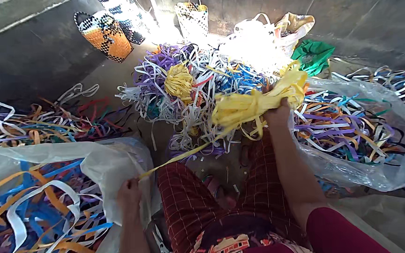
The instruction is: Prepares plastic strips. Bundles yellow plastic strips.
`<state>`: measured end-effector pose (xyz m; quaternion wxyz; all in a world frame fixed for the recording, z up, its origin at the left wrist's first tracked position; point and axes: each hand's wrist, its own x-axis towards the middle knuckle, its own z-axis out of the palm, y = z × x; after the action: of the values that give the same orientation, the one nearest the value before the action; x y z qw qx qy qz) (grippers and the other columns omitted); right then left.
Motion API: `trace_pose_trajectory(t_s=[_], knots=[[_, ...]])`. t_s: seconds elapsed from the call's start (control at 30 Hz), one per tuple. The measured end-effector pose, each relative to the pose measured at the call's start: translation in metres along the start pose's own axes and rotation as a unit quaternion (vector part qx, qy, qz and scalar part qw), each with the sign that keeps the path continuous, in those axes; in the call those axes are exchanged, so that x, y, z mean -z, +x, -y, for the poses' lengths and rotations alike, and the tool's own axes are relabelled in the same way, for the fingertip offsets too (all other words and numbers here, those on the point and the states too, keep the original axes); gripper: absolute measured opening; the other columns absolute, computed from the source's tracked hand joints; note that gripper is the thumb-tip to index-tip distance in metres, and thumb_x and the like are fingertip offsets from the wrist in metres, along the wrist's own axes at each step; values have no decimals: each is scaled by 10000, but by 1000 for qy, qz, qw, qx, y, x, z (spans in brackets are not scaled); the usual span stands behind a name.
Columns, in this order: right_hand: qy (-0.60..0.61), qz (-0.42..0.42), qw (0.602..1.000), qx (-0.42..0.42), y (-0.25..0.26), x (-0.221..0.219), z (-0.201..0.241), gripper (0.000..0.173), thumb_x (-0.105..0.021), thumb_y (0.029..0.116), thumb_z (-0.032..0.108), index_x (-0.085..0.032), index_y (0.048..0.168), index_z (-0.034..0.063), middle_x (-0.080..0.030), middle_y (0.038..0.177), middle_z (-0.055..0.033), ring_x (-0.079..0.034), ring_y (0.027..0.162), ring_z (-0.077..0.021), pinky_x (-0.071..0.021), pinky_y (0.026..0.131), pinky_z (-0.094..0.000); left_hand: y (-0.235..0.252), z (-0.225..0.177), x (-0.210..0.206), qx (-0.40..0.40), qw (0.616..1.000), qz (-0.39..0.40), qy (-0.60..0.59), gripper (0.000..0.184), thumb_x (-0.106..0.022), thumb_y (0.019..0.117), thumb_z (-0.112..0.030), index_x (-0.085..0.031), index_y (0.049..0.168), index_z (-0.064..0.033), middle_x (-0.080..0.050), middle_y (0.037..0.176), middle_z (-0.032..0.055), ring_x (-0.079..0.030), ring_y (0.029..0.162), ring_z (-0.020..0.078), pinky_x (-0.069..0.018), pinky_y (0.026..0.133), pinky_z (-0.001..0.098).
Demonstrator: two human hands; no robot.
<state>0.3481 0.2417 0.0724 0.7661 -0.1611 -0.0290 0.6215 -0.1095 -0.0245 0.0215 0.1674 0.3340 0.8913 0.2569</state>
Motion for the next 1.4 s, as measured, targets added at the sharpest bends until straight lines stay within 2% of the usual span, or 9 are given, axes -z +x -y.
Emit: trace_pose_trajectory(t_s=[0.1,0.23,0.4,0.53,0.63,0.77,0.97,1.17,1.4], knots=[[9,-43,999,23,17,3,29,535,-137,1100,518,-490,1259,149,-672,1084,-62,-674,1046,-219,-561,926,-471,2,13,5,44,999,-23,-3,439,-499,1090,-292,-641,1210,106,-651,1156,322,-616,1114,437,-433,1002,605],[-115,70,991,1,12,3,35,523,-150,1109,488,-568,1171,180,-702,966,-10,-701,909,-166,-603,833,-401,7,-3,-12,33,999,-12,-10,424,-516,1084,-271,-613,1262,101,-640,1200,330,-615,1138,450,-435,1017,604],[-373,72,923,-59,-26,-12,-21,368,-471,1090,311,-485,1362,64,-677,1092,-82,-686,959,-172,-600,850,-397,-1,-71,-28,-239,969,58,-6,335,-527,1045,-170,-671,1213,81,-637,1256,316,-567,1249,482,-401,1091,630],[-571,158,795,-128,-66,-11,-70,460,-625,1026,323,-527,1396,68,-649,1267,-124,-646,1129,-198,-546,970,-436,-41,-159,-26,-418,902,34,-104,252,-566,1001,-121,-716,1123,42,-692,1186,210,-674,1115,302,-545,975,471],[-615,223,736,-172,-79,-4,-98,397,-649,1017,297,-595,1331,60,-677,1197,-141,-655,1066,-230,-538,931,-478,-54,-200,-29,-502,852,20,-145,197,-612,973,-73,-727,1108,14,-702,1171,158,-691,1073,217,-575,939,387],[-628,296,689,-209,-86,4,-114,346,-663,1009,213,-613,1292,20,-698,1134,-127,-669,1030,-175,-546,934,-410,-35,-226,-46,-451,881,55,-132,320,-639,972,-40,-643,1286,24,-627,1309,213,-672,1102,285,-582,930,431],[-668,401,593,-203,-73,21,-112,358,-656,1007,205,-615,1281,-21,-694,1134,-170,-665,1058,-211,-518,984,-437,-12,-249,-75,-331,916,200,-106,665,-754,939,-300,-470,1501,-89,-479,1485,228,-550,1269,393,-536,948,548],[-665,405,592,-206,-59,23,-107,286,-647,1018,201,-650,1201,-18,-687,1057,-146,-640,977,-177,-509,926,-399,-7,-255,-101,-325,917,207,-106,683,-841,853,-305,-486,1360,-16,-540,1349,254,-610,1126,351,-533,921,529],[-702,449,532,-150,-51,23,-98,390,-730,965,222,-655,1255,-28,-678,1220,-216,-640,1164,-311,-465,1059,-494,-14,-272,-105,-347,888,294,72,529,-772,926,-344,-581,1361,-113,-669,1180,214,-675,1021,370,-539,888,609]])
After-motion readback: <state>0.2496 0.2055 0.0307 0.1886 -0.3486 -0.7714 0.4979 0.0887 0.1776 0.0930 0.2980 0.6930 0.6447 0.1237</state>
